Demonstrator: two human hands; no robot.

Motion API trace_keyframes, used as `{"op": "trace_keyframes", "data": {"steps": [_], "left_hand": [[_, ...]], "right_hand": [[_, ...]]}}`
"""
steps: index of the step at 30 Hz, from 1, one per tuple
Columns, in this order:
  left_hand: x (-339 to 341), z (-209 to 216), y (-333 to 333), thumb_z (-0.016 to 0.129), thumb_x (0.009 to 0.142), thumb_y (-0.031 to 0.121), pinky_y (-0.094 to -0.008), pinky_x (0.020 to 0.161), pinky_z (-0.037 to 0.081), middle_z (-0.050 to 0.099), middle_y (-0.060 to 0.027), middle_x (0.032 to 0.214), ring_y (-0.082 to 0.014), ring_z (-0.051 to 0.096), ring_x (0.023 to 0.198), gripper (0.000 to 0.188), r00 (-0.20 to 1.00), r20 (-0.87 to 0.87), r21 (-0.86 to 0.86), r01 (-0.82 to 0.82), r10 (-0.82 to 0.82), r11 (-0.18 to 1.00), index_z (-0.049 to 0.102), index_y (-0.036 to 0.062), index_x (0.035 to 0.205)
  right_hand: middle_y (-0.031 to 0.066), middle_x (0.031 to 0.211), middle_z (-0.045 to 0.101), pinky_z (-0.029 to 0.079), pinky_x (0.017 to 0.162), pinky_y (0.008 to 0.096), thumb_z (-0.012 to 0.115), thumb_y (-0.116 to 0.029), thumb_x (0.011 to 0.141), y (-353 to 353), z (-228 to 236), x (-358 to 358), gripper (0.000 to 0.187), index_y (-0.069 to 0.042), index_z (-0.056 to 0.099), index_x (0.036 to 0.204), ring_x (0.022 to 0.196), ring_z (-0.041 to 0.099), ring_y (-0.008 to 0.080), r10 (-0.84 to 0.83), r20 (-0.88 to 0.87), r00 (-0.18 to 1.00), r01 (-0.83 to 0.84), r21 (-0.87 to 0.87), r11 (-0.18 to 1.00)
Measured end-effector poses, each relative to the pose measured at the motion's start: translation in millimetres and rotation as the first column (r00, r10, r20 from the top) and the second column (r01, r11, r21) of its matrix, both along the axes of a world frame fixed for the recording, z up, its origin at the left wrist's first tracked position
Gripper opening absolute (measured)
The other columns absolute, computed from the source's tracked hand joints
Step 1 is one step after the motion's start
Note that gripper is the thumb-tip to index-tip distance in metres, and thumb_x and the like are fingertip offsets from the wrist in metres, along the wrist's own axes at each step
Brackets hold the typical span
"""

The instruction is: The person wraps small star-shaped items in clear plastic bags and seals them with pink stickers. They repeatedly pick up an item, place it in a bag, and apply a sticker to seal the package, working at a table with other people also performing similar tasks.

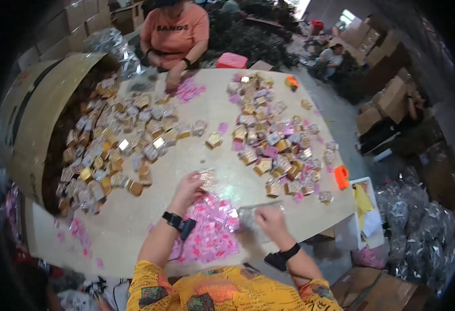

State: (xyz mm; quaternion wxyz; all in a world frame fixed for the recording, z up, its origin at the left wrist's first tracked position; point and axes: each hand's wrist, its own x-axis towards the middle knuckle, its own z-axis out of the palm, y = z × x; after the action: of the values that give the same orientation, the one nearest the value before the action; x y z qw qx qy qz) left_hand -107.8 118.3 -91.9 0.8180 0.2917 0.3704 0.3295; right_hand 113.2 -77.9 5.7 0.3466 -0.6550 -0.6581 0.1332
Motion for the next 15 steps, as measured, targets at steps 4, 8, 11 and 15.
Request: {"op": "trace_keyframes", "data": {"steps": [4, 8, 11, 15], "left_hand": [[13, 38, -60, 0.066, 0.074, 0.003, -0.0291, 0.075, 0.05, 0.059, -0.0074, 0.098, -0.017, 0.058, 0.092, 0.042, 0.984, -0.171, 0.486, 0.13, -0.052, 0.864, 0.053, 0.001, 0.114], [19, 59, -92, 0.065, 0.072, -0.003, -0.0277, 0.086, 0.045, 0.056, -0.0054, 0.108, -0.0152, 0.054, 0.102, 0.044, 0.995, -0.1, 0.584, 0.079, -0.025, 0.808, 0.055, 0.0029, 0.114], [19, 64, -100, 0.062, 0.071, -0.007, -0.0284, 0.09, 0.043, 0.054, -0.0054, 0.112, -0.0143, 0.053, 0.105, 0.046, 0.979, -0.2, 0.688, 0.117, 0.033, 0.716, 0.053, 0.0042, 0.114], [22, 66, -108, 0.062, 0.071, -0.009, -0.0273, 0.091, 0.043, 0.055, -0.0046, 0.11, -0.0134, 0.053, 0.105, 0.046, 0.998, -0.064, 0.58, 0.041, -0.005, 0.814, 0.052, 0.0041, 0.114]], "right_hand": [[0.0141, 0.07, 0.06, 0.048, 0.057, 0.0361, 0.062, -0.004, 0.073, 25, 32, 1, 0.005, 0.0, 0.061, 0.076, 0.064, 0.06, 0.03, 0.093, 0.001, 0.996, -0.093, 0.092, 0.991], [0.0134, 0.069, 0.058, 0.047, 0.056, 0.0367, 0.062, -0.004, 0.073, 35, 45, -5, 0.006, -0.001, 0.061, 0.078, 0.062, 0.058, 0.03, 0.207, 0.009, 0.978, -0.206, 0.127, 0.97], [0.0131, 0.067, 0.057, 0.046, 0.056, 0.0383, 0.062, -0.006, 0.073, 36, 51, -5, 0.007, -0.002, 0.061, 0.078, 0.061, 0.058, 0.0306, 0.271, 0.035, 0.962, -0.273, 0.137, 0.952], [0.013, 0.071, 0.061, 0.048, 0.057, 0.0344, 0.063, -0.002, 0.072, 33, 54, 2, 0.007, 0.0, 0.062, 0.079, 0.062, 0.06, 0.0276, 0.295, 0.089, 0.951, -0.305, 0.133, 0.943]]}}
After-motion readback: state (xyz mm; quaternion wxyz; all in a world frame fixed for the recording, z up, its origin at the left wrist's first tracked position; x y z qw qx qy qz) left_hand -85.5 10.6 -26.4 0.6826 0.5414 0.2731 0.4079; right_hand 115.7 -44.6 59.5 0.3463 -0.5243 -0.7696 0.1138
